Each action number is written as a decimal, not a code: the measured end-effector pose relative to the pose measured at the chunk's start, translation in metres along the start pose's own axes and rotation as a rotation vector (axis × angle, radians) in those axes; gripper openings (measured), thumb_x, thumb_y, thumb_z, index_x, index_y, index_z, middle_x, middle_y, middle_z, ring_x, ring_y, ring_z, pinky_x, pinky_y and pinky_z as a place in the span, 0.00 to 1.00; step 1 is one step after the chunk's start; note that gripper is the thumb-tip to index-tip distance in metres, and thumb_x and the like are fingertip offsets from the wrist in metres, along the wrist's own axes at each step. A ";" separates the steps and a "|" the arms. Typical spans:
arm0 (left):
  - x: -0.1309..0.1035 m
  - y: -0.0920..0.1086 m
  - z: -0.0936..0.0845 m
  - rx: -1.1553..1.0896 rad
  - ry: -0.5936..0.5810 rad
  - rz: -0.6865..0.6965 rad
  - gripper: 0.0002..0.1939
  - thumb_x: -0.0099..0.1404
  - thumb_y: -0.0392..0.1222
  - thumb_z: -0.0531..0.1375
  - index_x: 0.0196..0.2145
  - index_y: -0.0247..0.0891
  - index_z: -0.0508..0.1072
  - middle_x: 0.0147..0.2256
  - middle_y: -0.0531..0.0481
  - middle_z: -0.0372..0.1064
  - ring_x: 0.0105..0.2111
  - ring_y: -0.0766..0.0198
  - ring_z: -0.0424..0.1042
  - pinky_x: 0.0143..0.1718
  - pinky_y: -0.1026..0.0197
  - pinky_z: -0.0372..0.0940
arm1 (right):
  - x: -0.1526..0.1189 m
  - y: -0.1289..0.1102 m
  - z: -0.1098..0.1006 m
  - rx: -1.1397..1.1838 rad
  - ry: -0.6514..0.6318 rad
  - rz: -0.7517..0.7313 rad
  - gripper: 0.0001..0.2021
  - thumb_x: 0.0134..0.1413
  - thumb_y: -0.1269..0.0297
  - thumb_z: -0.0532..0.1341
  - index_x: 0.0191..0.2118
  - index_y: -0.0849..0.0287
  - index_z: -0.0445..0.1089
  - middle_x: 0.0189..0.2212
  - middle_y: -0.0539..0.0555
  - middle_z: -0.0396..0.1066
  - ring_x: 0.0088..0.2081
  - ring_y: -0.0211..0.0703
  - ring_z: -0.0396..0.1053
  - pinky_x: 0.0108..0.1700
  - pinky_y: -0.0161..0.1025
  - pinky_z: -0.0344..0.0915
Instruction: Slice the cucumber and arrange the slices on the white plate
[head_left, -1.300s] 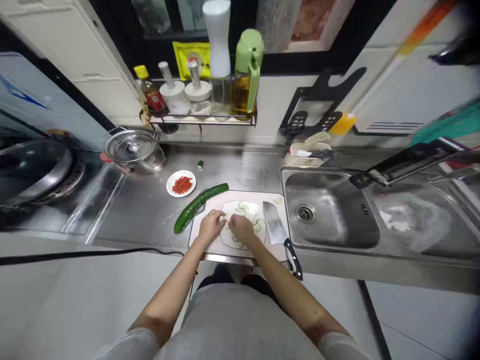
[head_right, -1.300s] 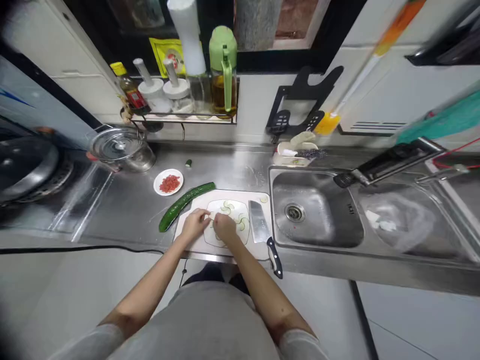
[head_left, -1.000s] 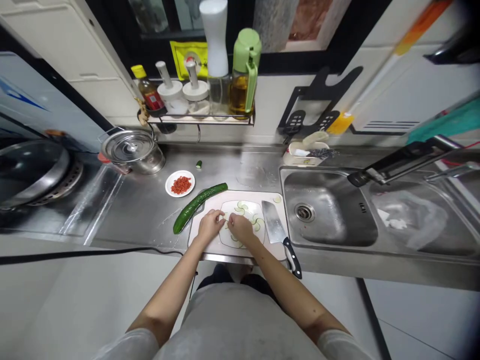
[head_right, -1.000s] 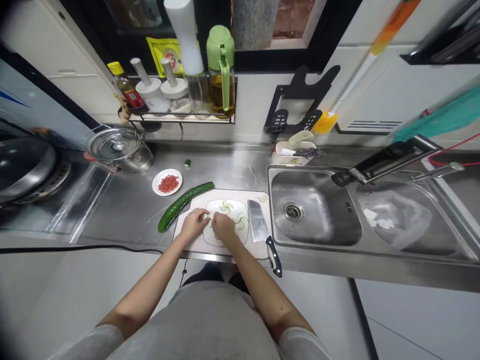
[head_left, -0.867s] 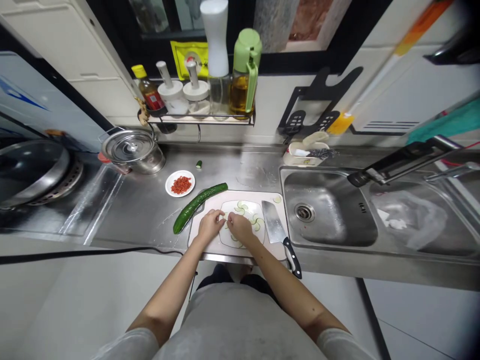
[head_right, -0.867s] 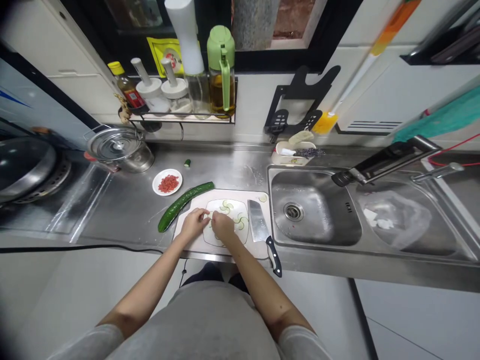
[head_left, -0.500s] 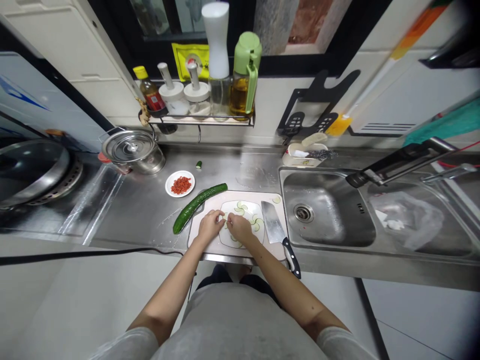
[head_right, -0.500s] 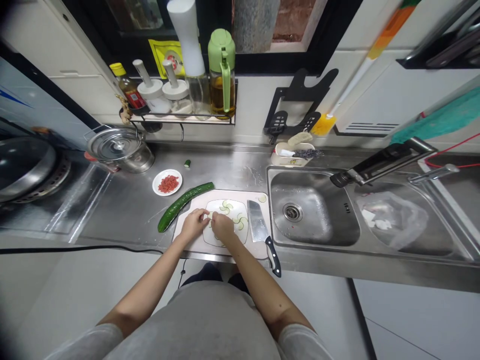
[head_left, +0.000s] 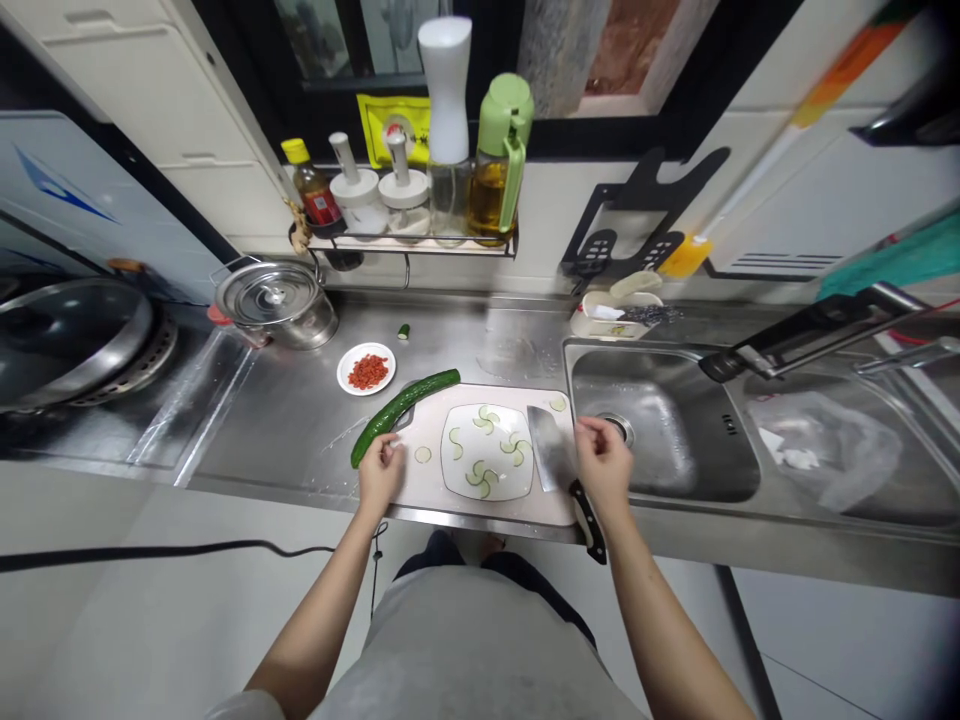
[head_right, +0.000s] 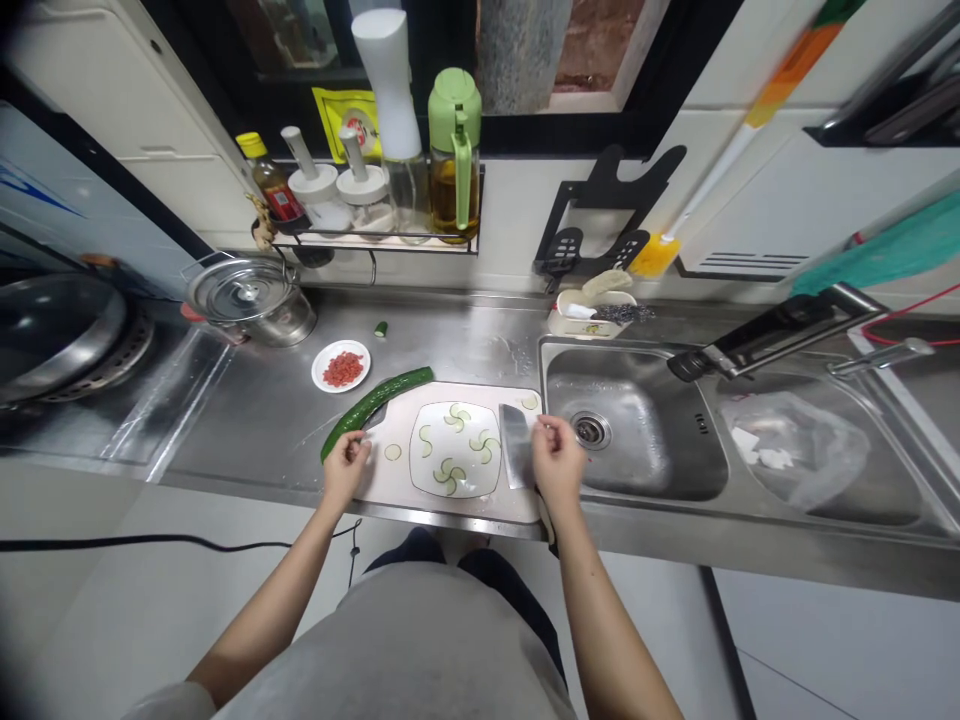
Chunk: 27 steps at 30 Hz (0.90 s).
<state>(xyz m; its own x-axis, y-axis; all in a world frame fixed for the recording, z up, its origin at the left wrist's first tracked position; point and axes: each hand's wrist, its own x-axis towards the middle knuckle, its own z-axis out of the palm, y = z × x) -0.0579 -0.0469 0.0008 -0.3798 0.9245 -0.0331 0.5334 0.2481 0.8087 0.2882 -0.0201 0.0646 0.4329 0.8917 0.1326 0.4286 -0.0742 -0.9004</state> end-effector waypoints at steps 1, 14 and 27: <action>-0.002 -0.003 -0.002 0.053 -0.028 0.006 0.12 0.60 0.44 0.57 0.39 0.38 0.73 0.24 0.56 0.61 0.26 0.67 0.64 0.32 0.65 0.60 | 0.002 0.005 -0.010 0.002 0.043 0.008 0.16 0.52 0.53 0.58 0.39 0.61 0.70 0.20 0.44 0.58 0.22 0.34 0.55 0.26 0.32 0.55; -0.015 0.016 0.009 0.534 -0.212 -0.086 0.17 0.60 0.50 0.58 0.45 0.42 0.71 0.40 0.46 0.68 0.38 0.56 0.69 0.36 0.59 0.60 | -0.005 0.016 -0.030 -0.022 0.108 0.058 0.17 0.50 0.53 0.58 0.38 0.63 0.70 0.20 0.45 0.57 0.23 0.35 0.56 0.27 0.34 0.56; -0.016 0.020 0.022 0.492 -0.237 -0.096 0.11 0.60 0.47 0.59 0.40 0.43 0.72 0.44 0.47 0.67 0.40 0.57 0.69 0.37 0.60 0.60 | -0.007 0.010 -0.031 -0.113 0.045 0.026 0.19 0.51 0.51 0.56 0.38 0.63 0.71 0.19 0.45 0.58 0.22 0.36 0.56 0.27 0.34 0.57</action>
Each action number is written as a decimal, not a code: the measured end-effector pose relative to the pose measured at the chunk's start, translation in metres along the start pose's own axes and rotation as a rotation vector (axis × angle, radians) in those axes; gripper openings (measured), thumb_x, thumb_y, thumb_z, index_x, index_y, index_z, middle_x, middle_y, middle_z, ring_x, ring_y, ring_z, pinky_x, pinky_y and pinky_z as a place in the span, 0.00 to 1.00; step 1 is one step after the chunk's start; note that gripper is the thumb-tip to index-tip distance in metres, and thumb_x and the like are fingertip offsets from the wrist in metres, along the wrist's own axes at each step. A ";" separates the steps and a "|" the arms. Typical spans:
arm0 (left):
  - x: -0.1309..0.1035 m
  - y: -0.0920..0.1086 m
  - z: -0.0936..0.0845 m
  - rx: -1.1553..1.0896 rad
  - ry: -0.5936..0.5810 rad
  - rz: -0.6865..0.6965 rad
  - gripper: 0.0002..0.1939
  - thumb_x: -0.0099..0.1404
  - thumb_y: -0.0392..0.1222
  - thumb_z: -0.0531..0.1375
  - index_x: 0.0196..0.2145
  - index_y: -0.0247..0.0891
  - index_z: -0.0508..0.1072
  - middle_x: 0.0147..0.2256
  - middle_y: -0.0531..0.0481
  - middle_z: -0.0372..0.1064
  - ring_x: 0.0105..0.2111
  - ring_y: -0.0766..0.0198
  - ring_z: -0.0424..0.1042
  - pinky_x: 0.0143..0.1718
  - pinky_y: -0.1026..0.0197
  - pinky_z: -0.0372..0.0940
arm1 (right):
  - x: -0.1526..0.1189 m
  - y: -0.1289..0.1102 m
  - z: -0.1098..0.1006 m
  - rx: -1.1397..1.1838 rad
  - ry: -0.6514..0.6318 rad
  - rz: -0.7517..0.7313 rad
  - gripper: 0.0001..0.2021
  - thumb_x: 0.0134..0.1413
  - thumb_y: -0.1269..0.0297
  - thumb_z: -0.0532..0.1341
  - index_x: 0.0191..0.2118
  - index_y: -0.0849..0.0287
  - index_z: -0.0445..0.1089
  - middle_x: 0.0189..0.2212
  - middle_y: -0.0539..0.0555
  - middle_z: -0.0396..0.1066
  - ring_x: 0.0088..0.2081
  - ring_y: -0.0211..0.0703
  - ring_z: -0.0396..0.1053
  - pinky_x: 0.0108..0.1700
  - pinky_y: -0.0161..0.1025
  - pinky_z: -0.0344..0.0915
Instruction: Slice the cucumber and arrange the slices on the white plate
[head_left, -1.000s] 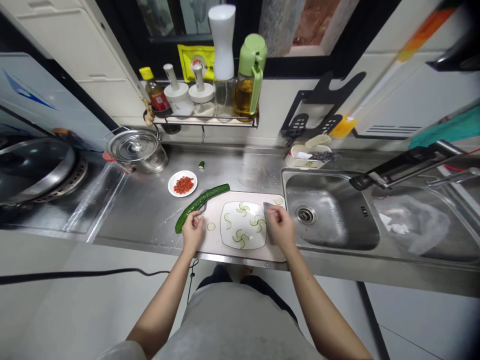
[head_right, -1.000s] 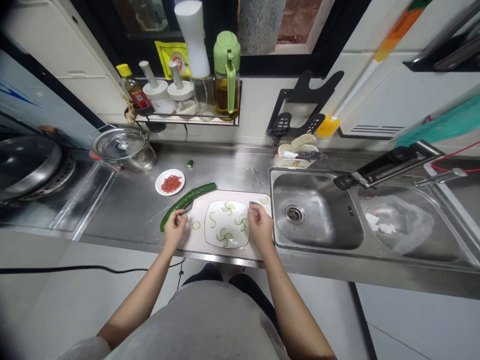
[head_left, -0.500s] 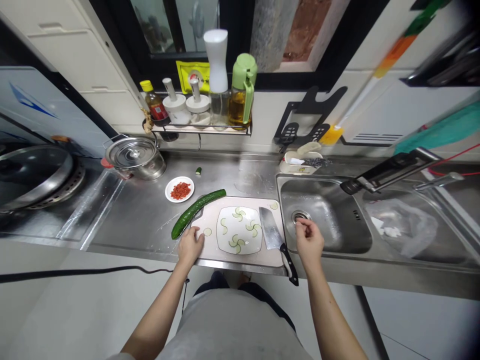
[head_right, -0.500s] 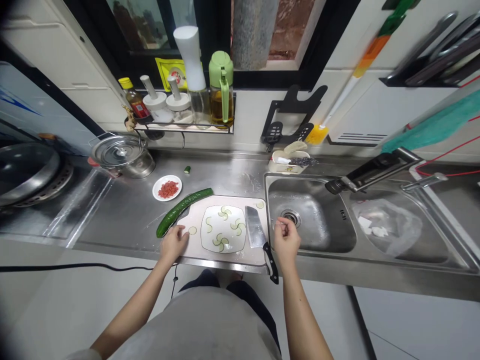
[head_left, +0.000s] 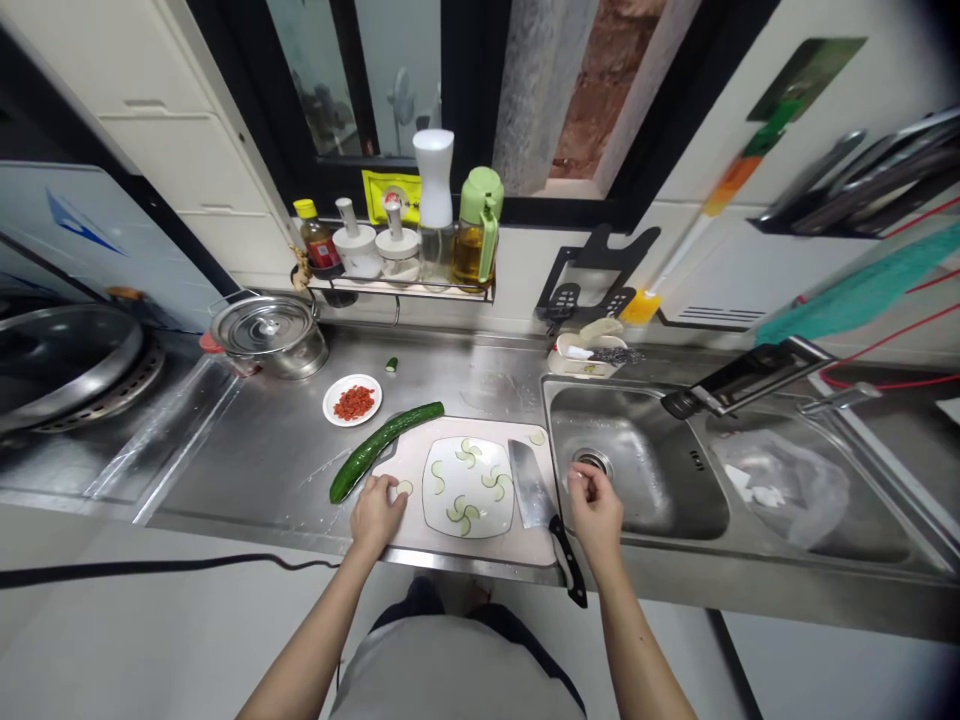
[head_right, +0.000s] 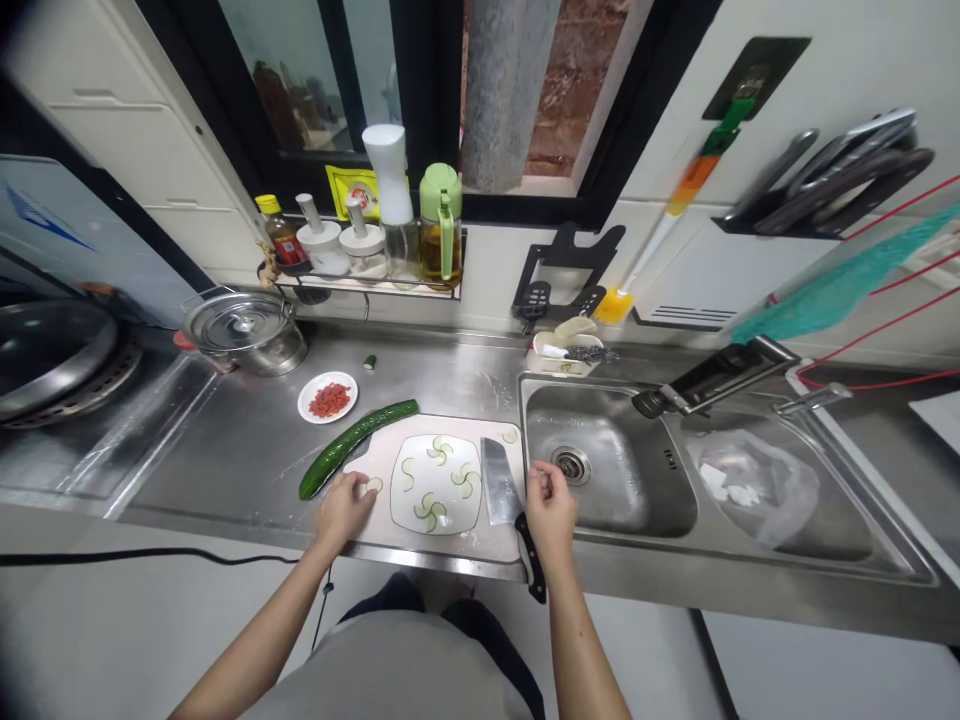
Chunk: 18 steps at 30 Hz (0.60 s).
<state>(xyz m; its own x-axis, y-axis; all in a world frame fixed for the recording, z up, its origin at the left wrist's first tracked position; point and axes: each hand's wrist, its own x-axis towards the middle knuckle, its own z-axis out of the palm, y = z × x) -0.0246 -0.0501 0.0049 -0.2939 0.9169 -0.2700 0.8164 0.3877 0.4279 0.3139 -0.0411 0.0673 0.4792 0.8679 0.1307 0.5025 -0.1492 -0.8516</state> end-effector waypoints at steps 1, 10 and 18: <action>0.001 -0.001 0.001 -0.014 0.005 0.005 0.11 0.60 0.45 0.59 0.40 0.43 0.72 0.43 0.47 0.67 0.40 0.58 0.69 0.38 0.60 0.60 | 0.000 -0.001 0.001 -0.011 -0.004 -0.006 0.20 0.50 0.50 0.56 0.38 0.63 0.71 0.19 0.45 0.58 0.22 0.36 0.56 0.27 0.35 0.57; 0.003 0.003 0.004 -0.079 -0.003 0.046 0.06 0.59 0.36 0.58 0.36 0.41 0.70 0.39 0.50 0.70 0.38 0.61 0.70 0.39 0.62 0.59 | -0.003 -0.010 0.012 0.000 -0.105 -0.037 0.21 0.52 0.48 0.55 0.39 0.62 0.72 0.18 0.47 0.60 0.20 0.37 0.57 0.24 0.34 0.56; 0.005 0.008 0.003 0.013 -0.045 0.030 0.12 0.59 0.37 0.57 0.41 0.42 0.71 0.40 0.47 0.69 0.39 0.58 0.70 0.39 0.60 0.60 | -0.013 -0.011 0.026 -0.009 -0.213 -0.083 0.22 0.53 0.46 0.54 0.39 0.60 0.72 0.17 0.45 0.56 0.20 0.37 0.56 0.24 0.34 0.55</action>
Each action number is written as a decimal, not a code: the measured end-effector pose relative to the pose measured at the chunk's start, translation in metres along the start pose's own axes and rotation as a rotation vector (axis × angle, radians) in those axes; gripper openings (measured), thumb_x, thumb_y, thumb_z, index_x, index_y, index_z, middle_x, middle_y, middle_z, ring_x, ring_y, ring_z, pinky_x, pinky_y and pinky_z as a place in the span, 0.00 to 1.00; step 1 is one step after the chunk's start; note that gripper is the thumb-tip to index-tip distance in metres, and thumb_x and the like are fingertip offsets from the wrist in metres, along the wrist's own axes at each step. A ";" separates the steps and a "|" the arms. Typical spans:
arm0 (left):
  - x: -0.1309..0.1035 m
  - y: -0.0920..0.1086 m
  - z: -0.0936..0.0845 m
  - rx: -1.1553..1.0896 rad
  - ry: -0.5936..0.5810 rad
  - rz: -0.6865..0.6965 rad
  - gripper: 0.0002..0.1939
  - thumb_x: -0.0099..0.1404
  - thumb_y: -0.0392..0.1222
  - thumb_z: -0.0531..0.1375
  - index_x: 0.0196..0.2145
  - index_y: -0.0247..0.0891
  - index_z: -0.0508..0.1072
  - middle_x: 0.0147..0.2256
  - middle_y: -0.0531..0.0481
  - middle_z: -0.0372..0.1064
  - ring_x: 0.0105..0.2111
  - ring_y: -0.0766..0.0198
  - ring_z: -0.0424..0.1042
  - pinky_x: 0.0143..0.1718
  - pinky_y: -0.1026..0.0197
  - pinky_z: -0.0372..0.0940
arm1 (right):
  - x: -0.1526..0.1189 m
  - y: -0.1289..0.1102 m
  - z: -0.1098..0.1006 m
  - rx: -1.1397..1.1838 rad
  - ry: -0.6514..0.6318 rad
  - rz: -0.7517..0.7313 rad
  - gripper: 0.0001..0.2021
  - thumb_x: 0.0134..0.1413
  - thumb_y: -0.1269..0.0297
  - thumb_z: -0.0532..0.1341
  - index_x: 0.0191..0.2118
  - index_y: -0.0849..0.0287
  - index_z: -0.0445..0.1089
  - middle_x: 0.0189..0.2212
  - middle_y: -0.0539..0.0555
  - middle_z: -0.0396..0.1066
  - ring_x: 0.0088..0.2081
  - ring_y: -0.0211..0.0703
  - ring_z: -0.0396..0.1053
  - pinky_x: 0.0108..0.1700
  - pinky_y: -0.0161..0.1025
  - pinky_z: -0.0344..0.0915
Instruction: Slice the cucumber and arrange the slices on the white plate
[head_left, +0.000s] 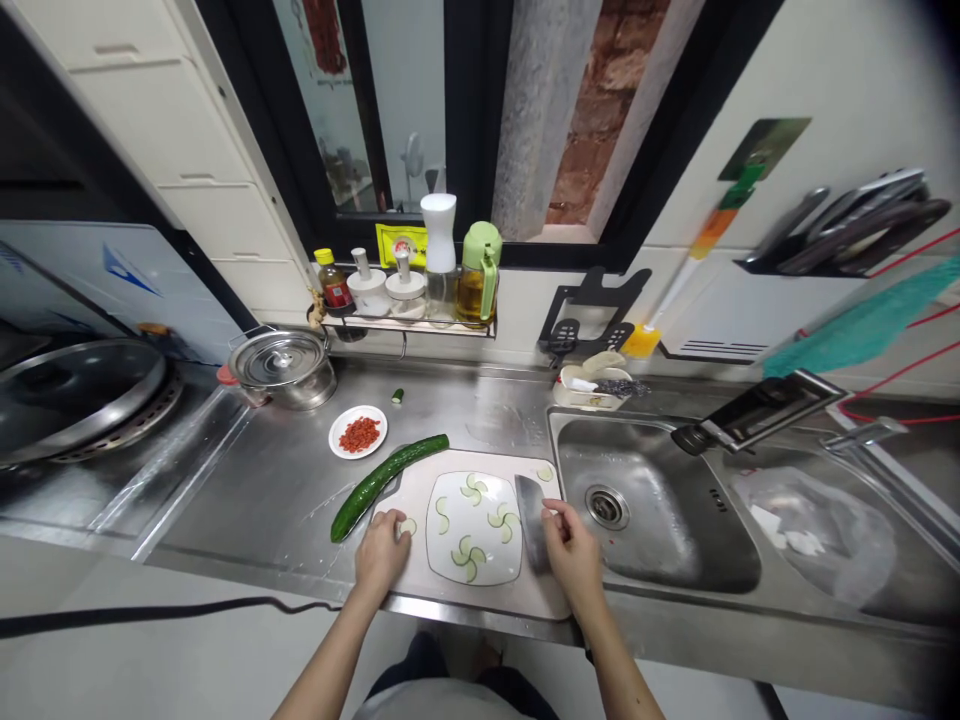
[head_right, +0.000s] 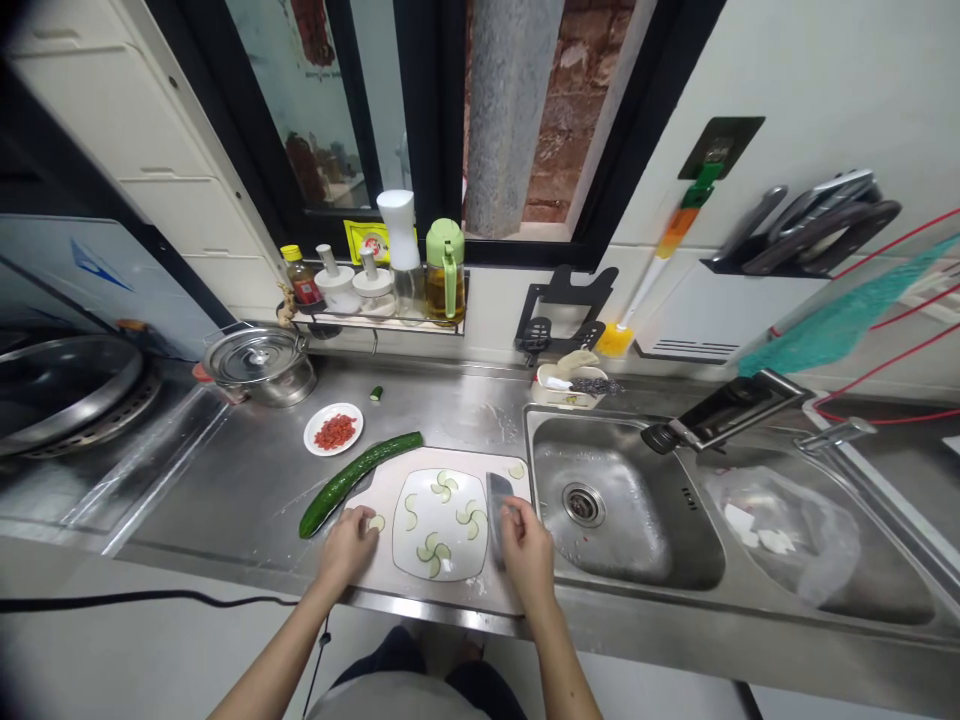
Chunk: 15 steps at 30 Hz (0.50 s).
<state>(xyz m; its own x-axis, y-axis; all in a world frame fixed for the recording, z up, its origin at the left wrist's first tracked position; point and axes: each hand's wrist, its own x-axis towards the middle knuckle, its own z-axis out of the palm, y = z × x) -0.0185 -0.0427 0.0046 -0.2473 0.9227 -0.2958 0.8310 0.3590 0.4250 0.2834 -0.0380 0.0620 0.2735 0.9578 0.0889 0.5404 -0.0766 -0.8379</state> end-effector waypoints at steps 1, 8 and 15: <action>0.000 0.001 0.000 0.007 0.010 0.005 0.11 0.58 0.37 0.57 0.40 0.42 0.71 0.41 0.47 0.69 0.40 0.58 0.70 0.39 0.60 0.60 | -0.001 -0.001 0.001 0.001 -0.011 -0.002 0.22 0.53 0.46 0.54 0.39 0.60 0.72 0.17 0.45 0.56 0.20 0.37 0.56 0.24 0.34 0.55; -0.003 0.005 0.000 -0.102 0.026 0.003 0.05 0.59 0.36 0.57 0.34 0.41 0.69 0.35 0.49 0.71 0.36 0.60 0.70 0.37 0.61 0.59 | -0.008 -0.013 0.009 0.007 -0.054 -0.017 0.22 0.54 0.44 0.53 0.38 0.59 0.72 0.16 0.46 0.57 0.20 0.38 0.56 0.24 0.35 0.55; -0.022 0.023 -0.007 -0.773 -0.051 0.067 0.12 0.55 0.46 0.61 0.37 0.38 0.71 0.27 0.53 0.67 0.26 0.67 0.64 0.31 0.64 0.60 | -0.039 -0.040 0.037 0.121 -0.332 0.017 0.16 0.56 0.50 0.54 0.41 0.55 0.70 0.20 0.47 0.63 0.23 0.40 0.62 0.26 0.36 0.59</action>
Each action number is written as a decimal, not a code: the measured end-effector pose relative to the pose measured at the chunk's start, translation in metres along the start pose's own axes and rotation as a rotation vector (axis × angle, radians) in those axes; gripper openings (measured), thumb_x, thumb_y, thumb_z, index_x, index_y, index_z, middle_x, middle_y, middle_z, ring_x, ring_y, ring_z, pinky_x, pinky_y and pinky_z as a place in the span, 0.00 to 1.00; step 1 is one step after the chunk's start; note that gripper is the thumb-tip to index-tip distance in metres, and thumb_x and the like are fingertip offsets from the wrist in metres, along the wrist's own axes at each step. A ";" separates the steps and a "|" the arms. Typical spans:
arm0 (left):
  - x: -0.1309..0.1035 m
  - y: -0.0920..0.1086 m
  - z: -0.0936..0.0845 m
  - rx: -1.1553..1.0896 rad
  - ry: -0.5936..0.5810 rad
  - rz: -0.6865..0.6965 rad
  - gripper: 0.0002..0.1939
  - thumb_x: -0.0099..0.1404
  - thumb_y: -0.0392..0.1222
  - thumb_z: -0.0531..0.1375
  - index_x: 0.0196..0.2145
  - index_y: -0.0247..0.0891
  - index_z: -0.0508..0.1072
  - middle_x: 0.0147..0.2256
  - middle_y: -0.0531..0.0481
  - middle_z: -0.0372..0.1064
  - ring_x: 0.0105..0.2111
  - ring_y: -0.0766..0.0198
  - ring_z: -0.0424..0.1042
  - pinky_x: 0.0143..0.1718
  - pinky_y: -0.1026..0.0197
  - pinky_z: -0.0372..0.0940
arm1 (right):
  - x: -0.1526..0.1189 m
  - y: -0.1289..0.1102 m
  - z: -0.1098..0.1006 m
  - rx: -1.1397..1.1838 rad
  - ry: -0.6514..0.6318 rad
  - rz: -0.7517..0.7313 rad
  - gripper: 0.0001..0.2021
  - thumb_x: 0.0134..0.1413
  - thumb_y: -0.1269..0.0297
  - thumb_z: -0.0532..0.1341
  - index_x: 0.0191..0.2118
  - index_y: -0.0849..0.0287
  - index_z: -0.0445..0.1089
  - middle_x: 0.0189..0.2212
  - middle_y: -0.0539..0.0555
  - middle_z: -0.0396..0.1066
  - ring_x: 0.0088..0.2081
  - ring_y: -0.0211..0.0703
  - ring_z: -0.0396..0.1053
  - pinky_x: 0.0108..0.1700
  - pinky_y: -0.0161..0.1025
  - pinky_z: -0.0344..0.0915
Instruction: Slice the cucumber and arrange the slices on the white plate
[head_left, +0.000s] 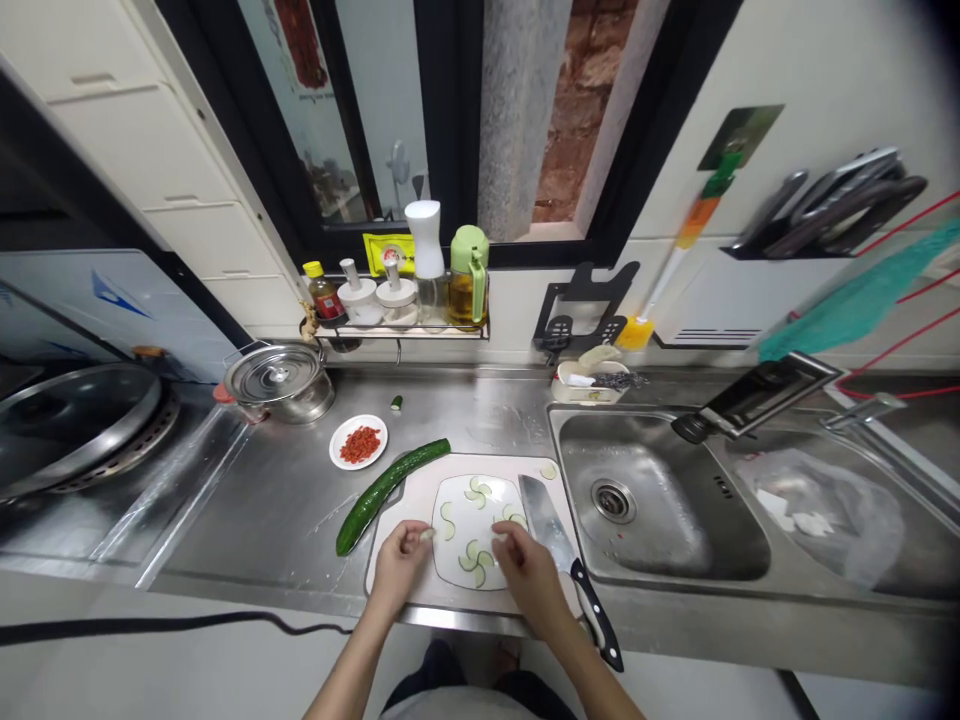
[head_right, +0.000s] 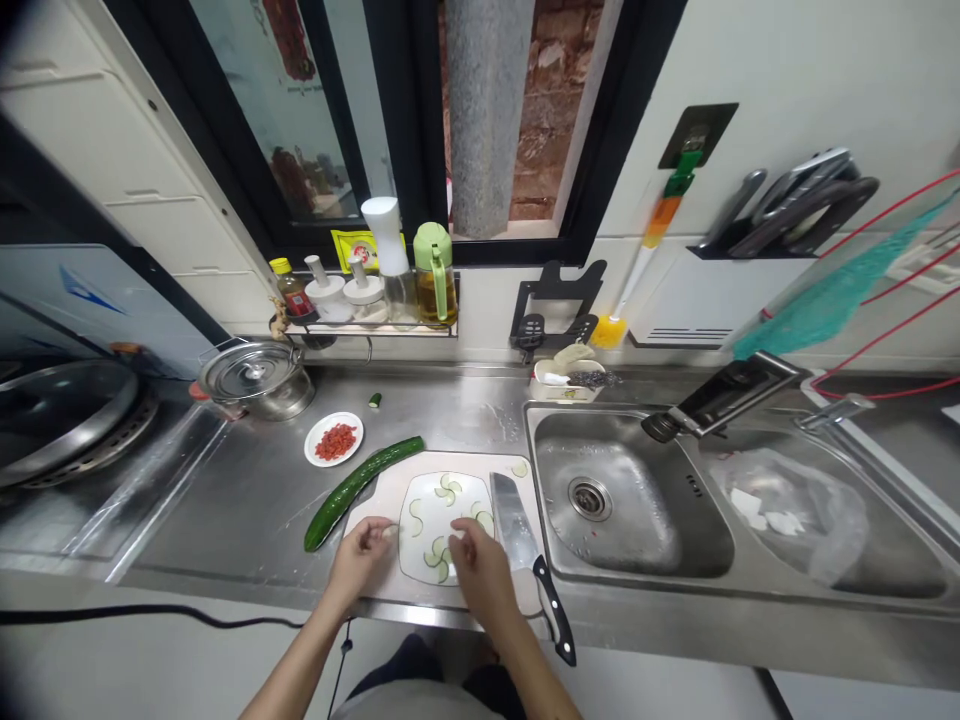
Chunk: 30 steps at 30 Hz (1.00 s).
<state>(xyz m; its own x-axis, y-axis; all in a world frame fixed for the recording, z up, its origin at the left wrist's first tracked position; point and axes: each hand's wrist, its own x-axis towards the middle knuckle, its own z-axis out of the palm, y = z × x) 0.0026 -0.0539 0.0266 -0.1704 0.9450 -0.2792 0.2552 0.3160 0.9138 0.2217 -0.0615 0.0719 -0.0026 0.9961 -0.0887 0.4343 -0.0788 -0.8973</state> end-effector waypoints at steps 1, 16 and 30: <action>-0.004 0.005 0.003 -0.095 -0.047 0.003 0.14 0.54 0.48 0.62 0.36 0.37 0.71 0.27 0.53 0.67 0.26 0.67 0.64 0.30 0.65 0.60 | -0.003 -0.004 0.008 0.016 -0.052 0.004 0.15 0.56 0.51 0.55 0.42 0.55 0.70 0.23 0.49 0.67 0.25 0.40 0.64 0.28 0.37 0.60; -0.028 0.055 0.010 -0.340 -0.271 -0.099 0.19 0.48 0.54 0.68 0.28 0.37 0.70 0.21 0.57 0.58 0.23 0.72 0.58 0.25 0.68 0.52 | 0.004 -0.033 0.027 0.134 -0.194 -0.003 0.08 0.54 0.60 0.57 0.29 0.57 0.67 0.24 0.48 0.68 0.29 0.37 0.65 0.29 0.33 0.58; -0.025 0.072 0.005 -0.719 -0.393 -0.346 0.20 0.50 0.51 0.70 0.31 0.36 0.67 0.24 0.56 0.63 0.25 0.73 0.63 0.25 0.71 0.52 | 0.027 -0.042 0.021 0.370 -0.272 0.066 0.07 0.51 0.59 0.60 0.31 0.58 0.66 0.21 0.44 0.60 0.24 0.34 0.58 0.27 0.33 0.56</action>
<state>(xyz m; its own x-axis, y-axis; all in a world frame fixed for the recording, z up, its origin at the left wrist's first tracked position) 0.0295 -0.0548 0.0977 0.2459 0.8087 -0.5344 -0.4320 0.5850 0.6864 0.1847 -0.0319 0.0986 -0.2434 0.9454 -0.2168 0.0910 -0.2002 -0.9755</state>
